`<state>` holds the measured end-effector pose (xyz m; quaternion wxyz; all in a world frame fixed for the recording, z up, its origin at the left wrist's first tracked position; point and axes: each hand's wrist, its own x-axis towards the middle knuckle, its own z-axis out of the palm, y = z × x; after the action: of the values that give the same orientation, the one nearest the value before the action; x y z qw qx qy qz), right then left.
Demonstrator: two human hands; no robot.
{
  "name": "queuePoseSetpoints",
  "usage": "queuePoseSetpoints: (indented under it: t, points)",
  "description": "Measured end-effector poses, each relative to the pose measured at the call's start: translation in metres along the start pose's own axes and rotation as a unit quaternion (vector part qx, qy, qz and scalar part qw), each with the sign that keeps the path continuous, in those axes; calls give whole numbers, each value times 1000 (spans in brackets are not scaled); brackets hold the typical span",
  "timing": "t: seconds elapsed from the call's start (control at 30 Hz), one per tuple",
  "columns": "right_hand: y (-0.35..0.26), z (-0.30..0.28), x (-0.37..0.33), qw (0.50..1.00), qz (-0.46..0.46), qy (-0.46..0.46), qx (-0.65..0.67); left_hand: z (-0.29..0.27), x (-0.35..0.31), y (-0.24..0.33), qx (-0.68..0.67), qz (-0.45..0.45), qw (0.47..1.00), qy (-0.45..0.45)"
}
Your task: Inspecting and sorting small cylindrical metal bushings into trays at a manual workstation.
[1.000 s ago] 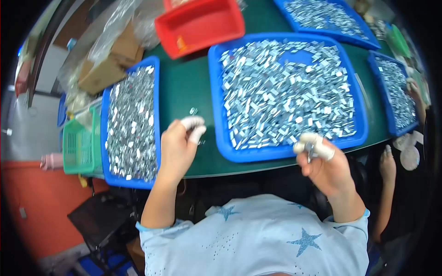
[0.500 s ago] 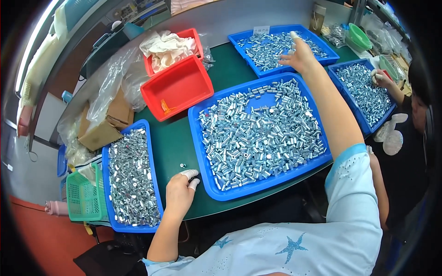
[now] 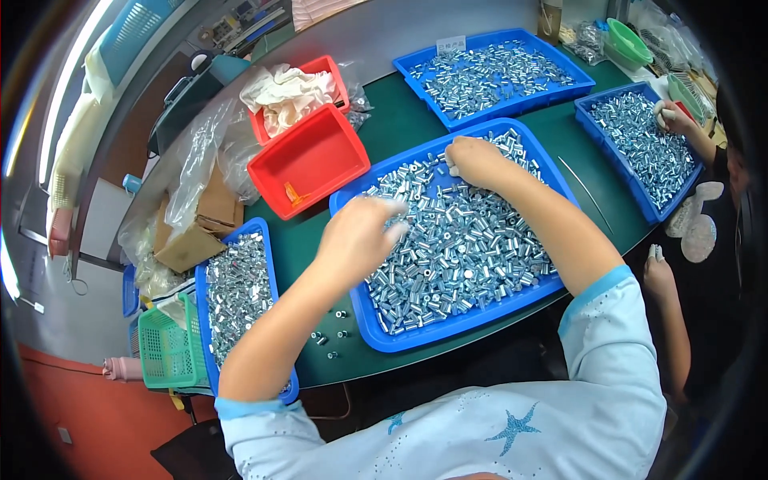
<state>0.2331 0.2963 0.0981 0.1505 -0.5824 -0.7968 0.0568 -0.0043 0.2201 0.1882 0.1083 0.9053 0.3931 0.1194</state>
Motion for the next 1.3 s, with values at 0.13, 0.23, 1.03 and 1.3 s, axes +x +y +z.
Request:
queuePoseSetpoints:
  t: [0.13, 0.23, 1.03, 1.3]
  points:
    - [-4, -36, -3, 995, 20, 27, 94, 49, 73, -25, -14, 7, 998, 53]
    - [11, -49, -10, 976, 91, 38, 196, 71, 106, -15, 68, -65, 996, -5]
    - [15, -24, -7, 996, 28, -67, -59, 104, 143, 4, 145, -8, 989, 24]
    - [29, -16, -4, 997, 5, -66, -29, 99, 141, 6, 135, -18, 991, -17]
